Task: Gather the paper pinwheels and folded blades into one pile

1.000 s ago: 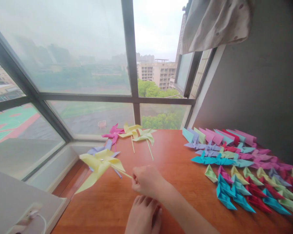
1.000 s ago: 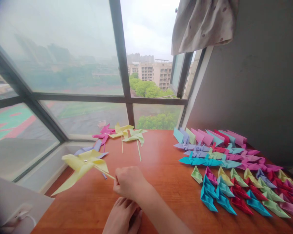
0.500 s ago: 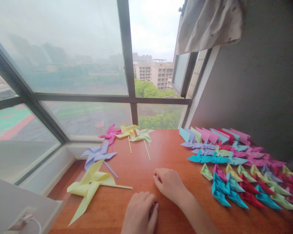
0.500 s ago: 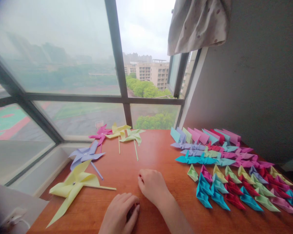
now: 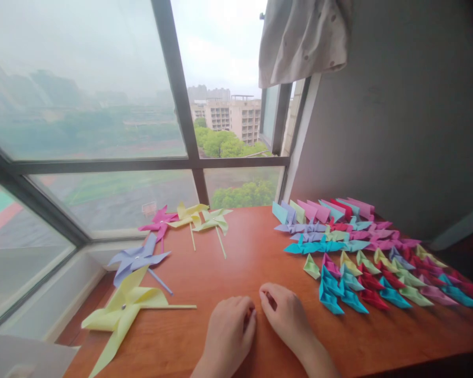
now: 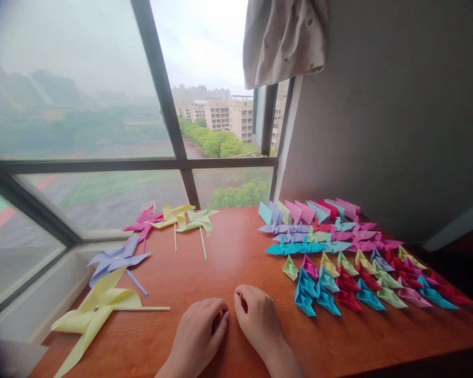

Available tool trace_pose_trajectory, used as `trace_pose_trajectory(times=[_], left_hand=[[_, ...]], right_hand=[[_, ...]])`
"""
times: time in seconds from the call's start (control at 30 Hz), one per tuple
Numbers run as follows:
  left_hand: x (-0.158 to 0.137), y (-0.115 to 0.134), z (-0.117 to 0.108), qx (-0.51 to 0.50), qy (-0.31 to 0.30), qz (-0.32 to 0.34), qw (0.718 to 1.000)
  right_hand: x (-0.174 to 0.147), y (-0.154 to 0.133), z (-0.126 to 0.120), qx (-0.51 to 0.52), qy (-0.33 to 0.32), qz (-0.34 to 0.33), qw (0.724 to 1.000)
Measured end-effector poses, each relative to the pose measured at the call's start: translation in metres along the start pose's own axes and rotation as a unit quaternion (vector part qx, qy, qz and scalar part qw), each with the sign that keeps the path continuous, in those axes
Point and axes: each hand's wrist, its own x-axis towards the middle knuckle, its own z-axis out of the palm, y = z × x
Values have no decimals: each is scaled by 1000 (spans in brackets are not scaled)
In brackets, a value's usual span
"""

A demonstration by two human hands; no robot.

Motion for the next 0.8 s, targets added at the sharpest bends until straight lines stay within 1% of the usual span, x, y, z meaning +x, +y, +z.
trace_pose_trajectory(times=[0.1, 0.3, 0.4, 0.47, 0.53, 0.63, 0.73, 0.77, 0.8], left_hand=[[1, 2, 2, 12, 2, 4, 1000], [-4, 0, -1, 17, 3, 25, 1000], [-5, 1, -2, 20, 12, 33, 999], [-5, 1, -3, 15, 17, 39, 999], [-5, 2, -3, 1, 22, 47, 999], [-6, 10, 0, -50, 35, 64, 996], [-7, 27, 9, -137, 44, 81, 986], [-7, 35, 14, -167, 43, 87, 981], [-5, 43, 19, -194, 41, 92, 976]], right_hand=[[-9, -2, -1, -2, 10, -8, 1000], [-32, -3, -7, 20, 22, -19, 999], [-47, 4, -15, 52, 39, -13, 998], [-59, 14, -25, 81, 66, -1, 995], [-73, 30, -41, 96, 107, 29, 989], [-91, 65, -77, 65, 187, 112, 974], [-99, 108, -118, -1, 281, 214, 936], [-99, 121, -131, -14, 299, 239, 924], [-97, 134, -141, -24, 317, 250, 914]])
